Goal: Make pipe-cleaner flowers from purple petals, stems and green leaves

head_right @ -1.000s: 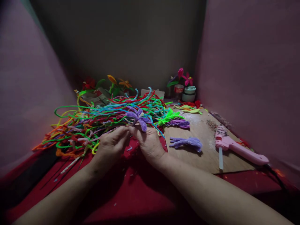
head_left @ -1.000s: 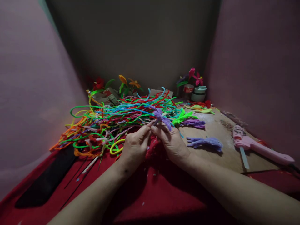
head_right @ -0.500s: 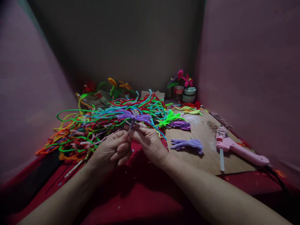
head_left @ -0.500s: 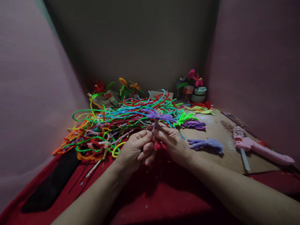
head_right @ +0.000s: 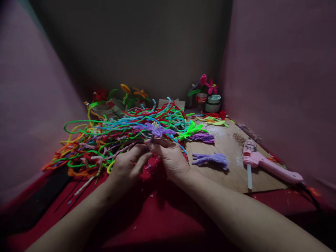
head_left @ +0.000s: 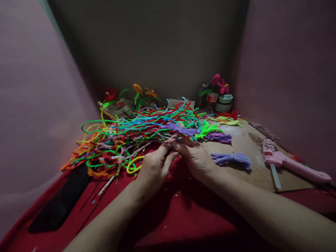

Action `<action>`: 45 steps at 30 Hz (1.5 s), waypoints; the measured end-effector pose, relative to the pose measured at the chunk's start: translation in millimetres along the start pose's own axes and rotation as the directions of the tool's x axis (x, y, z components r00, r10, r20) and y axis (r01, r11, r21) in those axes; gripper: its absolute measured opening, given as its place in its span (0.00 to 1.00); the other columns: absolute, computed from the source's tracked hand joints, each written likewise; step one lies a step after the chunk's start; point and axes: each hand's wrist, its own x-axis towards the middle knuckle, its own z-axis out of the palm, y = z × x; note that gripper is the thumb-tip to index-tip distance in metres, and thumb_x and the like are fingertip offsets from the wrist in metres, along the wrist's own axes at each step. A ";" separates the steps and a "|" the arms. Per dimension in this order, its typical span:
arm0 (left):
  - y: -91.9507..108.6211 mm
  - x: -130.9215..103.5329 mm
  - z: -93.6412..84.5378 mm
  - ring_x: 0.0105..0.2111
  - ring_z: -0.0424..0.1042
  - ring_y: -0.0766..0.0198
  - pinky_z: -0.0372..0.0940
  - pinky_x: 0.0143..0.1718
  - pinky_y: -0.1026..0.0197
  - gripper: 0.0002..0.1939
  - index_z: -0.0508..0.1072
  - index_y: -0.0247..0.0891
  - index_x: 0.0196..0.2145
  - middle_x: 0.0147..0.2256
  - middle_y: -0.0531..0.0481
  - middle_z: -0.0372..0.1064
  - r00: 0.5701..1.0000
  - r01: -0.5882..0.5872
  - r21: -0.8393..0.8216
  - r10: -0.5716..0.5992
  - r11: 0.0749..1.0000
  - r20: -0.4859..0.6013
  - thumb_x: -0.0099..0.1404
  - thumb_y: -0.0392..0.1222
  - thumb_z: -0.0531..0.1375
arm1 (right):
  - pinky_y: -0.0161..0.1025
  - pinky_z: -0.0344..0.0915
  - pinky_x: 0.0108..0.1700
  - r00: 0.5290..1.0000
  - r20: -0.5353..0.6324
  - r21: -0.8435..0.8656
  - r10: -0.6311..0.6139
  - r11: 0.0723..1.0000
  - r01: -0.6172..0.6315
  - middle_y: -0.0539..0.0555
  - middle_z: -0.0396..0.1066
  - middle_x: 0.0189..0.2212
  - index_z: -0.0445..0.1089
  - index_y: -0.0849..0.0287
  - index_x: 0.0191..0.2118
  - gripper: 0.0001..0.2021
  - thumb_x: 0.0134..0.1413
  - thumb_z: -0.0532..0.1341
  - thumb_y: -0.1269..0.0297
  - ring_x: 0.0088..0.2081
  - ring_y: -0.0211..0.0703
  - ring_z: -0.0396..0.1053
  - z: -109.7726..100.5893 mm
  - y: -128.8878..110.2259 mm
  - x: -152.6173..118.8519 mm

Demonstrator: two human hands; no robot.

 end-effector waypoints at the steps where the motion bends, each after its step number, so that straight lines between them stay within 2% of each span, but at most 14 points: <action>1: -2.6 -0.6 1.0 0.26 0.67 0.66 0.61 0.28 0.66 0.07 0.70 0.37 0.34 0.26 0.50 0.68 0.994 -0.092 0.119 0.097 0.989 -0.042 0.60 0.40 0.55 | 0.41 0.62 0.44 1.000 -0.012 -0.026 -0.001 1.000 0.000 0.51 0.74 0.29 0.77 0.57 0.30 0.06 0.41 0.66 0.66 0.34 0.40 0.67 0.0 0.3 -0.4; 2: -4.5 -1.1 1.8 0.28 0.68 0.65 0.61 0.31 0.65 0.07 0.71 0.37 0.35 0.29 0.49 0.69 0.985 -0.148 0.198 0.163 0.969 -0.059 0.60 0.38 0.55 | 0.42 0.62 0.45 1.000 -0.017 -0.053 -0.005 0.999 0.005 0.51 0.74 0.28 0.77 0.57 0.31 0.06 0.41 0.66 0.65 0.35 0.41 0.68 0.0 0.3 -1.0; 4: -4.8 -1.4 2.1 0.28 0.67 0.66 0.60 0.31 0.66 0.08 0.72 0.38 0.34 0.28 0.50 0.69 0.982 -0.155 0.234 0.175 0.960 -0.066 0.61 0.37 0.53 | 0.42 0.61 0.46 1.000 -0.007 -0.114 -0.025 0.993 0.024 0.50 0.74 0.29 0.77 0.56 0.31 0.06 0.42 0.66 0.64 0.36 0.42 0.68 0.4 -1.1 -2.2; 8: 7.6 0.1 0.0 0.20 0.56 0.71 0.54 0.24 0.69 0.09 0.70 0.37 0.26 0.19 0.56 0.58 0.997 0.056 -0.014 -0.057 0.998 -0.060 0.61 0.40 0.54 | 0.41 0.59 0.47 0.996 0.065 -0.266 -0.062 0.961 0.077 0.49 0.72 0.32 0.76 0.55 0.32 0.07 0.46 0.64 0.62 0.38 0.41 0.66 2.7 -7.9 -4.5; 10: 14.1 1.5 -1.2 0.18 0.52 0.72 0.51 0.20 0.69 0.09 0.69 0.36 0.25 0.18 0.57 0.54 0.982 0.179 -0.209 -0.188 0.961 -0.028 0.60 0.41 0.56 | 0.41 0.59 0.48 0.994 0.079 -0.324 -0.075 0.941 0.097 0.50 0.72 0.34 0.77 0.55 0.34 0.08 0.46 0.64 0.61 0.40 0.41 0.66 4.2 -11.2 -4.9; 13: 17.7 3.6 -2.6 0.16 0.49 0.75 0.46 0.17 0.70 0.09 0.68 0.35 0.25 0.17 0.59 0.52 0.943 0.321 -0.451 -0.324 0.833 0.073 0.58 0.43 0.58 | 0.41 0.60 0.47 0.995 0.085 -0.311 -0.054 0.947 0.077 0.51 0.73 0.33 0.77 0.56 0.35 0.10 0.46 0.64 0.60 0.39 0.42 0.66 4.5 -13.2 -4.3; 15: 17.0 4.7 -3.1 0.15 0.49 0.76 0.45 0.17 0.71 0.10 0.67 0.34 0.25 0.16 0.59 0.52 0.924 0.372 -0.561 -0.350 0.739 0.152 0.58 0.44 0.59 | 0.42 0.61 0.46 0.994 0.109 -0.255 -0.017 0.966 0.045 0.52 0.74 0.32 0.76 0.56 0.37 0.11 0.47 0.63 0.59 0.37 0.42 0.68 2.4 -12.6 -3.1; 20: 14.4 5.3 -4.6 0.12 0.44 0.79 0.44 0.14 0.72 0.10 0.67 0.34 0.26 0.13 0.61 0.50 0.886 0.460 -0.721 -0.328 0.518 0.329 0.61 0.42 0.57 | 0.42 0.60 0.46 0.990 0.141 -0.202 0.029 0.979 0.001 0.51 0.74 0.32 0.75 0.55 0.39 0.12 0.47 0.63 0.61 0.39 0.42 0.68 -5.6 -9.7 0.8; 25: 10.7 3.2 -6.7 0.10 0.36 0.80 0.46 0.11 0.74 0.08 0.67 0.33 0.27 0.13 0.62 0.49 0.858 0.508 -0.808 -0.260 0.298 0.443 0.62 0.39 0.56 | 0.37 0.60 0.36 0.972 0.220 -0.146 0.079 0.988 -0.047 0.50 0.71 0.28 0.74 0.54 0.42 0.13 0.48 0.63 0.60 0.31 0.36 0.65 -7.9 -6.7 3.4; 27: 8.6 2.9 -7.6 0.10 0.35 0.80 0.45 0.11 0.74 0.08 0.68 0.33 0.27 0.13 0.62 0.49 0.845 0.531 -0.812 -0.234 0.245 0.482 0.62 0.38 0.55 | 0.35 0.58 0.32 0.963 0.251 -0.130 0.096 0.989 -0.065 0.49 0.70 0.27 0.74 0.54 0.41 0.13 0.49 0.62 0.60 0.29 0.35 0.63 -7.6 -5.1 3.4; 32: 7.3 3.3 -8.5 0.10 0.35 0.80 0.48 0.11 0.74 0.08 0.68 0.33 0.27 0.13 0.62 0.48 0.831 0.556 -0.796 -0.206 0.241 0.517 0.62 0.39 0.55 | 0.33 0.55 0.30 0.972 0.225 -0.117 0.062 0.993 -0.036 0.49 0.68 0.25 0.75 0.56 0.38 0.09 0.50 0.61 0.63 0.29 0.35 0.61 -4.2 -4.8 1.1; 38: 7.1 3.4 -7.9 0.10 0.36 0.80 0.48 0.11 0.74 0.09 0.68 0.33 0.27 0.13 0.63 0.47 0.819 0.573 -0.779 -0.212 0.255 0.533 0.62 0.41 0.55 | 0.35 0.55 0.32 0.989 0.142 -0.184 0.031 0.983 -0.004 0.50 0.67 0.26 0.75 0.58 0.36 0.10 0.49 0.62 0.62 0.28 0.35 0.58 -2.5 -5.6 -0.1; 41: 5.7 3.5 -8.6 0.10 0.38 0.80 0.48 0.11 0.73 0.09 0.67 0.33 0.26 0.13 0.62 0.49 0.817 0.577 -0.760 -0.234 0.300 0.527 0.62 0.41 0.55 | 0.34 0.54 0.31 0.991 0.135 -0.195 0.021 0.981 0.006 0.48 0.65 0.23 0.75 0.57 0.35 0.09 0.49 0.62 0.62 0.27 0.33 0.57 -3.1 -5.0 -0.2; 45: 8.1 3.9 -8.7 0.10 0.42 0.79 0.44 0.12 0.73 0.10 0.68 0.33 0.27 0.14 0.60 0.53 0.823 0.568 -0.707 -0.292 0.423 0.487 0.61 0.43 0.56 | 0.35 0.57 0.34 0.994 0.107 -0.180 0.034 0.984 -0.014 0.48 0.67 0.25 0.75 0.57 0.36 0.08 0.49 0.62 0.63 0.28 0.35 0.60 -0.9 -7.1 -1.2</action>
